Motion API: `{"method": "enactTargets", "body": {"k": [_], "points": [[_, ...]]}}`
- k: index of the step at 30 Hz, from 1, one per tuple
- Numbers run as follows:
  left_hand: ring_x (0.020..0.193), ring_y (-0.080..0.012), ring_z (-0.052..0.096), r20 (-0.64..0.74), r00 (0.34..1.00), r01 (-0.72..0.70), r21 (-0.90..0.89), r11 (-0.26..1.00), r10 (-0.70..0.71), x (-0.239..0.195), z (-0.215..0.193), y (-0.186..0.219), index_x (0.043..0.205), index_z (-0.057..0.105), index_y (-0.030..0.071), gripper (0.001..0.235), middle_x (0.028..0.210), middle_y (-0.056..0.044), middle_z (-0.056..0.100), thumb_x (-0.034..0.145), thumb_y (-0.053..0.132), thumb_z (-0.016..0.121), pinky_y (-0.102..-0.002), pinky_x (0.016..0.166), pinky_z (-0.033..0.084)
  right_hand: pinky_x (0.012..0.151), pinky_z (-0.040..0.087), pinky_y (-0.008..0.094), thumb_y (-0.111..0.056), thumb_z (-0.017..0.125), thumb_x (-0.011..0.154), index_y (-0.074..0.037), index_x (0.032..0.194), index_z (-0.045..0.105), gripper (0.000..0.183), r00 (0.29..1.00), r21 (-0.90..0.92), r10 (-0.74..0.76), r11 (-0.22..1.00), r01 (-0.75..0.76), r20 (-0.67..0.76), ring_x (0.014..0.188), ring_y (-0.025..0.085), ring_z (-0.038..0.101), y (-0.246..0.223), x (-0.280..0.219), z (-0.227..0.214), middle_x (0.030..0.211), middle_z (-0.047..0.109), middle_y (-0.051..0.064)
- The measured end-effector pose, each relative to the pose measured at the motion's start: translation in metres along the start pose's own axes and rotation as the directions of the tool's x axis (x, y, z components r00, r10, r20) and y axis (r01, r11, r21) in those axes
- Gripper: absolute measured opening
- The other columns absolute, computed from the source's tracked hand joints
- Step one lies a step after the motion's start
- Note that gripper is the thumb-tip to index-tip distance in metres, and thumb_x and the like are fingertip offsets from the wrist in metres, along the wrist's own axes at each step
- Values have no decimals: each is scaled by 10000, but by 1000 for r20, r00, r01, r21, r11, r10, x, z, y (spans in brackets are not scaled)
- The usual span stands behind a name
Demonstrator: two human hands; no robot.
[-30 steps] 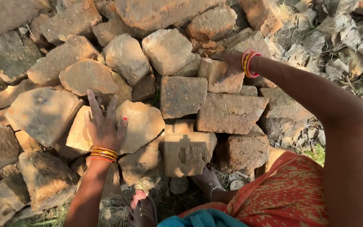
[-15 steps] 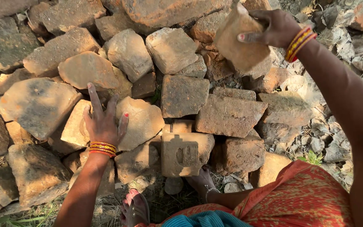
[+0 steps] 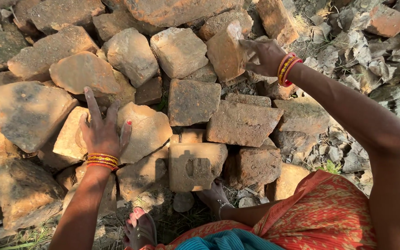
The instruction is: Moving and sorting through a pile of bricks on the ground.
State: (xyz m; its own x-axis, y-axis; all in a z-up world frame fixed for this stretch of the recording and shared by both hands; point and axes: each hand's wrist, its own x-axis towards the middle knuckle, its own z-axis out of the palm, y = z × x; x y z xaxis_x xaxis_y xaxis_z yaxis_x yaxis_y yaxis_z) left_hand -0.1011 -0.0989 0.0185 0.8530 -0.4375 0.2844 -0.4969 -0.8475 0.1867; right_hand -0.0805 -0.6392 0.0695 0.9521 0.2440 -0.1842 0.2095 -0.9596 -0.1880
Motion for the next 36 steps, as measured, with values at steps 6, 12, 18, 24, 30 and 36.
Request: {"method": "enactTargets", "body": {"k": [6,12,18,24,30,36], "points": [[1415,-330,516,10,1000,-6,54,999,5,1,1,-2,1453,657,161,602,1745,-277,54,949,486,704,-501,1136,357,1148,446,512,-475,732,920,-75,1593,392,853,987,105,158,981,-161,40,1256,364,613,2,-24,-35,1483,579,230],[1370,-319,530,36,999,8,-33,999,-7,0,-1,-3,1453,662,171,588,1766,-258,43,937,449,715,-479,1178,355,1132,371,652,-677,857,611,-201,1677,150,1365,916,-165,383,917,-362,121,1446,527,356,28,-52,-46,1662,187,263],[1520,-403,452,59,998,-26,113,993,20,5,-8,3,1414,676,161,598,1724,-287,27,898,461,708,-458,1129,352,1109,290,783,-745,898,436,-351,1667,-1,1575,865,-463,419,846,-263,276,1541,517,75,-1,-37,-11,1733,-88,135],[1558,-399,432,74,997,-1,33,999,-1,2,-3,0,1468,653,137,604,1764,-280,16,947,439,690,-459,1190,347,1078,258,817,-646,949,474,-367,1669,23,1538,910,-506,368,831,-229,193,1534,509,9,35,-29,57,1734,8,138],[1467,-335,449,122,991,53,-46,998,-48,5,-7,0,1460,647,122,602,1763,-303,43,941,424,696,-488,1185,346,1055,475,712,-492,907,543,-310,1704,154,1396,943,-345,270,919,-192,195,1526,466,284,38,-29,22,1636,327,197],[1515,-357,417,83,997,6,6,1000,-6,3,-4,-1,1436,661,138,587,1747,-294,36,936,438,721,-466,1153,359,1136,419,638,-630,772,819,-231,1571,331,958,965,43,73,995,-86,250,1438,404,461,91,-66,2,1584,446,197]]}}
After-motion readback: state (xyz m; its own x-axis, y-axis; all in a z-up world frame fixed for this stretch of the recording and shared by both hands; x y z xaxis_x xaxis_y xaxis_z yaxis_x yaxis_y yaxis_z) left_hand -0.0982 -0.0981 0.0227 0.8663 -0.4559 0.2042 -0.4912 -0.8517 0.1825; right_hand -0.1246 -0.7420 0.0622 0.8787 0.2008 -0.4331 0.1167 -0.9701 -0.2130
